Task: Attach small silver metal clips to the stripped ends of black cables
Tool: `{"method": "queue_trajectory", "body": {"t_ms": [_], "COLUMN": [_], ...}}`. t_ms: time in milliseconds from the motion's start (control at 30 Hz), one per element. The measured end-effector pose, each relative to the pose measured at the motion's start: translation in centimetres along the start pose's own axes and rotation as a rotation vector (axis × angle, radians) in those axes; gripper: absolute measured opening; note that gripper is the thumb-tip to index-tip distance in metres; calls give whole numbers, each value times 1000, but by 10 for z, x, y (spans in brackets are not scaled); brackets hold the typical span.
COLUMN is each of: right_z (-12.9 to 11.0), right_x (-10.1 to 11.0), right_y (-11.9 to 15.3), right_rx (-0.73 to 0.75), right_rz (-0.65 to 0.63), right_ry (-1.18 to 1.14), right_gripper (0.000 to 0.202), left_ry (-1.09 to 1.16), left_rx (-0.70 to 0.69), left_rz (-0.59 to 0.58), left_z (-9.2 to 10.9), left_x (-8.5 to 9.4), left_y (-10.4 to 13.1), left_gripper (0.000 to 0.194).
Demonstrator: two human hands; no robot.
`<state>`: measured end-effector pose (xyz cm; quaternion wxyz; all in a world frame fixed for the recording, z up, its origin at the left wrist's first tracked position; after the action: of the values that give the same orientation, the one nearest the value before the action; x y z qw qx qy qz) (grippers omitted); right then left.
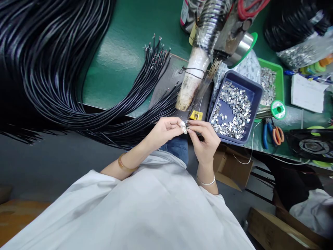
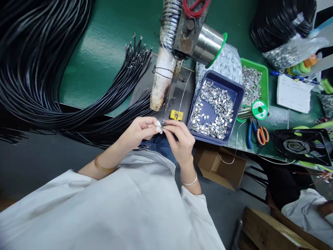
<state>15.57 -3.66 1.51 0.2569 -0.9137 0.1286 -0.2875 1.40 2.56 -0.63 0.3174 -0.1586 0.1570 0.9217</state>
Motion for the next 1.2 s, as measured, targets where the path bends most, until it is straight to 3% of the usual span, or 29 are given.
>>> {"method": "queue_trajectory", "body": {"t_ms": [267, 433, 633, 833, 1000, 1200], "right_z": [-1, -2, -11, 2, 3, 3], "right_x": [1, 4, 2, -1, -2, -3], "right_y": [0, 1, 7, 6, 2, 0], "right_rx": [-4, -96, 130, 19, 123, 171], "right_rz": [-29, 101, 107, 191, 113, 134], "right_ry": [23, -48, 0, -123, -3, 77], "right_gripper": [13, 10, 20, 19, 21, 22], "left_ry": [-76, -170, -115, 31, 61, 11], "left_rx": [4, -45, -83, -100, -126, -134], "left_rz": [8, 132, 171, 154, 160, 223], "left_z": [-1, 0, 5, 5, 5, 4], "left_x": [2, 3, 2, 3, 2, 2], "left_y": [0, 1, 0, -5, -9, -14], "left_gripper": [19, 13, 12, 11, 10, 10]}}
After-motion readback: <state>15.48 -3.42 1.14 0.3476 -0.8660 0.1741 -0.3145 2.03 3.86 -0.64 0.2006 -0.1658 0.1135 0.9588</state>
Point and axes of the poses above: each hand's wrist, its own y-axis away from the middle knuckle, its own x-axis out of the back of the hand, z = x × y, the point moved 3 cm from there along -y, towards the middle knuckle, and after that the axes turned 6 degrees about -y, right-handed, at the moved point
